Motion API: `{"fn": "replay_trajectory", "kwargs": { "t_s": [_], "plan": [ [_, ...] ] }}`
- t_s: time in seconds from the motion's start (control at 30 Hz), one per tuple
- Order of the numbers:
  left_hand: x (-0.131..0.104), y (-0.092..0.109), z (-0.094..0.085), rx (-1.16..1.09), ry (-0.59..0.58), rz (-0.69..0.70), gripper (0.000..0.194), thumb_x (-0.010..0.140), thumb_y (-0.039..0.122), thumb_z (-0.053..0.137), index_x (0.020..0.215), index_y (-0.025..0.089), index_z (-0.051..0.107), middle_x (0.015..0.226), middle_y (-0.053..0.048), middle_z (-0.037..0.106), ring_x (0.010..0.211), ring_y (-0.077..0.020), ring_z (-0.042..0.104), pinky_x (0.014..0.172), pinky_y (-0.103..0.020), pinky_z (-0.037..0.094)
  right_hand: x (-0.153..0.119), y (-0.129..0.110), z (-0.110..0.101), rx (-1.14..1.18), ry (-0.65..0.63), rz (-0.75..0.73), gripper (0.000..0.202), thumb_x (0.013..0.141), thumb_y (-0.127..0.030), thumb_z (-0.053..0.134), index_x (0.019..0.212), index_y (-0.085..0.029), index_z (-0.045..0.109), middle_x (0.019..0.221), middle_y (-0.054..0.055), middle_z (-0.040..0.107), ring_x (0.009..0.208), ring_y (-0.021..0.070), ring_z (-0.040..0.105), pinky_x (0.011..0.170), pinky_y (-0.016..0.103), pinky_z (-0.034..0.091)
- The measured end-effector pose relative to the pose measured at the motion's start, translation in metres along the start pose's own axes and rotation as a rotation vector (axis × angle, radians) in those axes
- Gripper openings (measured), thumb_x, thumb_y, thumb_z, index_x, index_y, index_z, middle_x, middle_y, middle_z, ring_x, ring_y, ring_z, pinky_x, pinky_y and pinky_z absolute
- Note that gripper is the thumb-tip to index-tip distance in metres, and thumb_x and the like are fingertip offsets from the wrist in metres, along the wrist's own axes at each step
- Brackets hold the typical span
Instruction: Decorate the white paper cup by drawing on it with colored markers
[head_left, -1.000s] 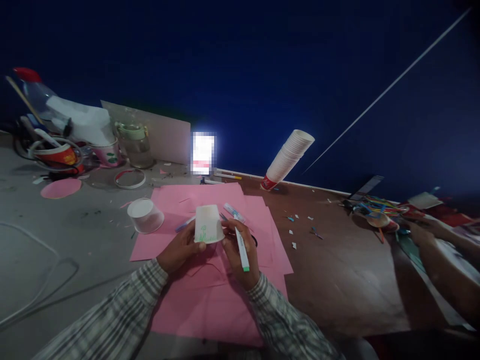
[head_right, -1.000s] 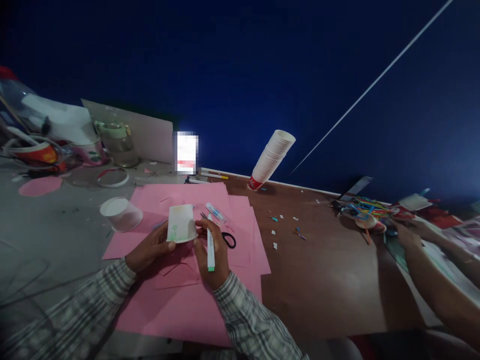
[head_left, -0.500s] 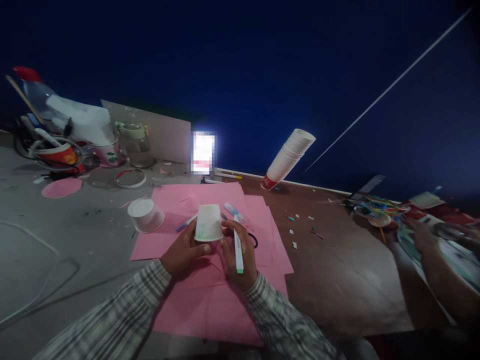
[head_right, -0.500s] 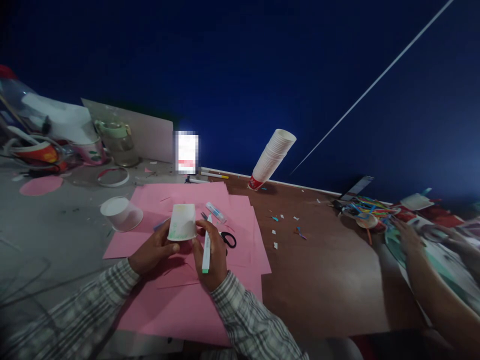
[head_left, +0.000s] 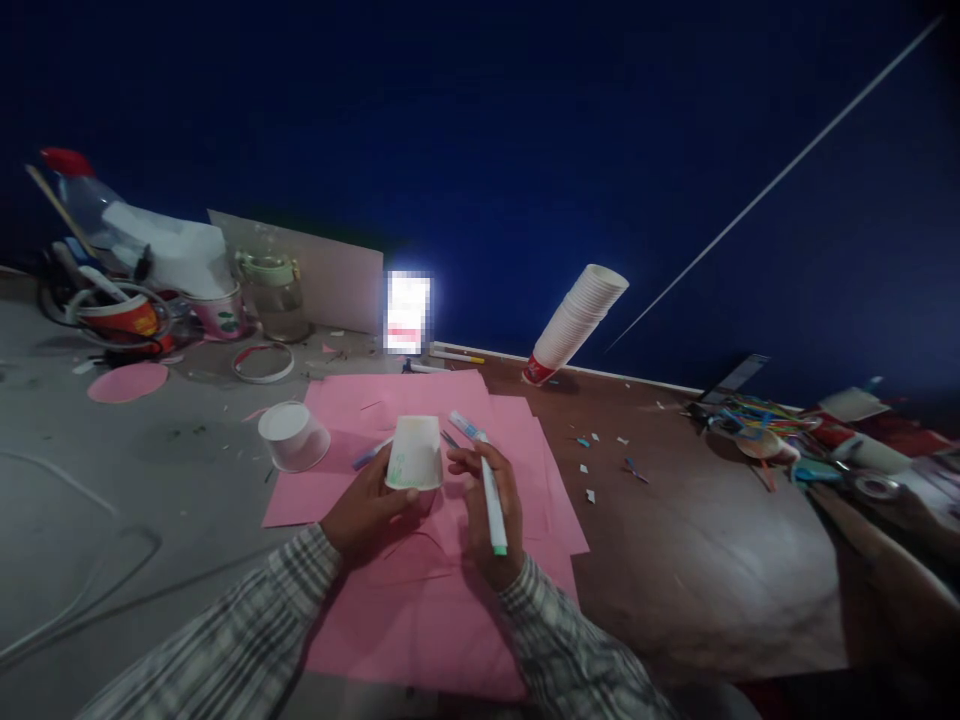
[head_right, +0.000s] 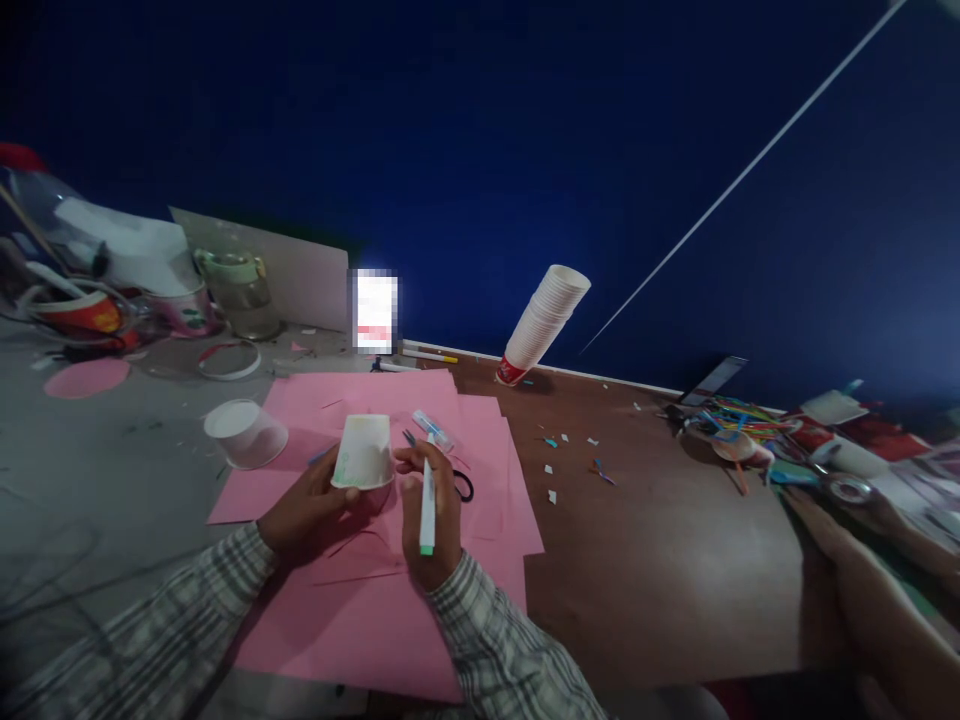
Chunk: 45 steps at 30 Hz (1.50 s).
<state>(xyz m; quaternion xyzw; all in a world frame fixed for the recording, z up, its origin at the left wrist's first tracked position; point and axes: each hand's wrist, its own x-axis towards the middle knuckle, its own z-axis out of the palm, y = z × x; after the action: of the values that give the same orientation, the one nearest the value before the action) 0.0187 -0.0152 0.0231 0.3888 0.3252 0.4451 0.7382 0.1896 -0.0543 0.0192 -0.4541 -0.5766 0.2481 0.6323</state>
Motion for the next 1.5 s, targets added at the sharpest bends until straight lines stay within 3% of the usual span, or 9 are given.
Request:
{"fn": "replay_trajectory", "kwargs": {
  "t_s": [0.1,0.3,0.47,1.2,1.5],
  "plan": [
    [0.0,0.0,0.0,-0.017,-0.009,0.029,0.07,0.063,0.039,0.1,0.122,0.019,0.069,0.1,-0.007,0.074,0.088,-0.0228,0.066,0.077,-0.031,0.051,0.002,-0.005,-0.005,0.1,0.01,0.03,0.032,0.109,-0.042,0.054,0.135,-0.027,0.065,0.1,0.006,0.079,0.085,0.0206,0.074,0.076,0.036,0.061],
    [0.0,0.0,-0.001,-0.04,-0.024,0.018,0.064,0.063,0.036,0.1,0.117,0.02,0.069,0.095,-0.005,0.072,0.084,-0.0209,0.064,0.073,-0.028,0.049,0.001,-0.006,-0.007,0.156,-0.014,0.096,0.037,0.105,-0.05,0.059,0.102,-0.021,0.081,0.074,0.004,0.071,0.06,0.0155,0.061,0.056,0.028,0.052],
    [-0.001,0.002,0.0,-0.018,-0.002,0.01,0.064,0.062,0.036,0.101,0.115,0.02,0.07,0.092,-0.003,0.071,0.083,-0.0189,0.062,0.072,-0.027,0.049,0.002,-0.006,-0.005,0.133,-0.063,0.179,0.035,0.101,-0.051,0.062,0.094,-0.02,0.076,0.07,0.002,0.068,0.054,0.0134,0.057,0.052,0.026,0.048],
    [0.002,0.001,-0.003,0.028,0.007,0.005,0.067,0.06,0.032,0.1,0.118,0.022,0.07,0.098,-0.004,0.072,0.088,-0.0209,0.064,0.077,-0.031,0.051,0.005,-0.012,-0.003,0.057,-0.131,0.149,0.027,0.1,-0.042,0.061,0.09,-0.02,0.071,0.063,-0.001,0.06,0.053,0.0144,0.054,0.052,0.027,0.043],
    [0.001,0.004,0.0,0.055,-0.024,0.026,0.068,0.061,0.04,0.1,0.118,0.019,0.069,0.091,-0.003,0.07,0.08,-0.019,0.059,0.071,-0.028,0.046,0.007,-0.012,-0.004,0.167,-0.02,0.253,0.035,0.1,-0.052,0.062,0.09,-0.019,0.072,0.06,-0.001,0.061,0.052,0.0138,0.054,0.05,0.025,0.045]
  ]
}}
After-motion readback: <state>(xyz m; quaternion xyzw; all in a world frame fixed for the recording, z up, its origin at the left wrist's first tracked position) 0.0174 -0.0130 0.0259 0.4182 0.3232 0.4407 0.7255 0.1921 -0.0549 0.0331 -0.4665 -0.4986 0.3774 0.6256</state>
